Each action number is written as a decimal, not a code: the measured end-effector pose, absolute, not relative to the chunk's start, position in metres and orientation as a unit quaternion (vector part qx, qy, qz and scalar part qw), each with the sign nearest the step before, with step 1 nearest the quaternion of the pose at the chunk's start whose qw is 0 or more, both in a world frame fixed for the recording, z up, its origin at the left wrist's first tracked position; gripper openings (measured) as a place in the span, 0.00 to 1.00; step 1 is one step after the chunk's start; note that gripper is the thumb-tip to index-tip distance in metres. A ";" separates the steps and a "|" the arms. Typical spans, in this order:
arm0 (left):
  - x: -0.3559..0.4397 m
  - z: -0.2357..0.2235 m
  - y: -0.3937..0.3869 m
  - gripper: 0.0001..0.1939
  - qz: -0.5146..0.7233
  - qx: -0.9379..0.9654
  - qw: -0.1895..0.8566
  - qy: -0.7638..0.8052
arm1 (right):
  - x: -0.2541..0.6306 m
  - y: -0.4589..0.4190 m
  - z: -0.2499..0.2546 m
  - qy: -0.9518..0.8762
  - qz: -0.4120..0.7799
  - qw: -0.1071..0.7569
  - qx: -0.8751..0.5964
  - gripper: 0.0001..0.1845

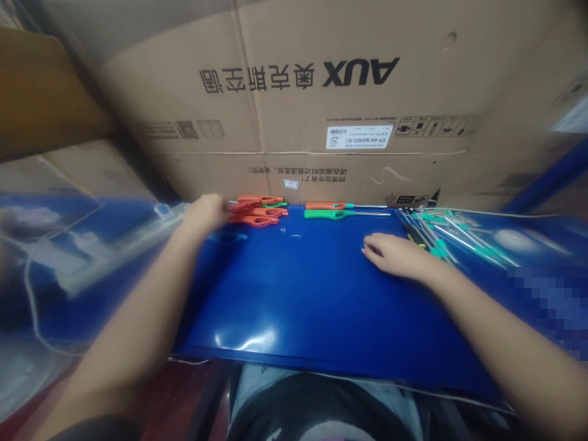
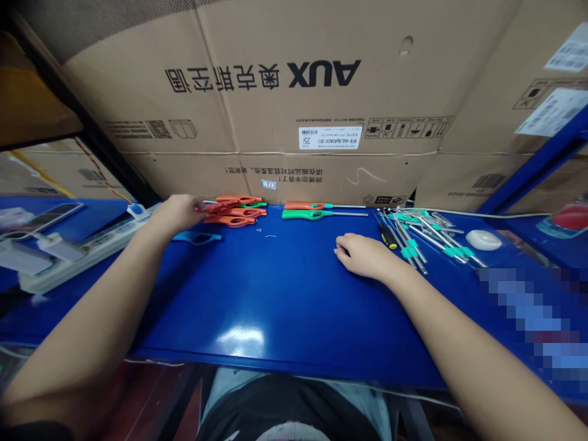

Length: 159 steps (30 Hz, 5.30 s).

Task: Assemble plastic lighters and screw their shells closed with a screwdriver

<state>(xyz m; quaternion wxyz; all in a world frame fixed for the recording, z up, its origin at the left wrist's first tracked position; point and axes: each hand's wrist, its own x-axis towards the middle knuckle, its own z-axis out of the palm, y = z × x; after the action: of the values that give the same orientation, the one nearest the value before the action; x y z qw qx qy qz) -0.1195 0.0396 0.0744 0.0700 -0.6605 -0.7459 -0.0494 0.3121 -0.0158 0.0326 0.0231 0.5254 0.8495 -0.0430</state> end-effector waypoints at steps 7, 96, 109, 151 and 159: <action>-0.100 0.082 0.035 0.14 -0.122 -0.680 0.070 -0.719 | 0.312 -0.017 0.034 0.848 -0.041 0.027 0.528 0.14; 0.008 0.019 -0.011 0.17 -0.156 -0.931 -0.150 -0.293 | 0.302 -0.045 0.063 0.889 -0.178 0.004 0.421 0.08; 0.009 0.017 -0.010 0.16 -0.157 -0.930 -0.164 -0.288 | 0.299 -0.046 0.056 0.907 -0.126 -0.026 0.400 0.09; 0.010 0.016 -0.012 0.15 -0.187 -0.945 -0.129 -0.234 | 0.299 -0.051 0.061 0.899 -0.165 -0.028 0.404 0.07; 0.014 0.030 -0.024 0.14 -0.196 -0.941 -0.090 -0.262 | 0.297 -0.047 0.057 0.908 -0.150 -0.020 0.391 0.04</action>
<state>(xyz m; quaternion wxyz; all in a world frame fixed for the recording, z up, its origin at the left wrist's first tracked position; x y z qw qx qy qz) 0.0145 -0.0238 0.0303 -0.0899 -0.9408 -0.2616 -0.1960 0.2966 -0.0474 0.0572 -0.0202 0.3914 0.9077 -0.1499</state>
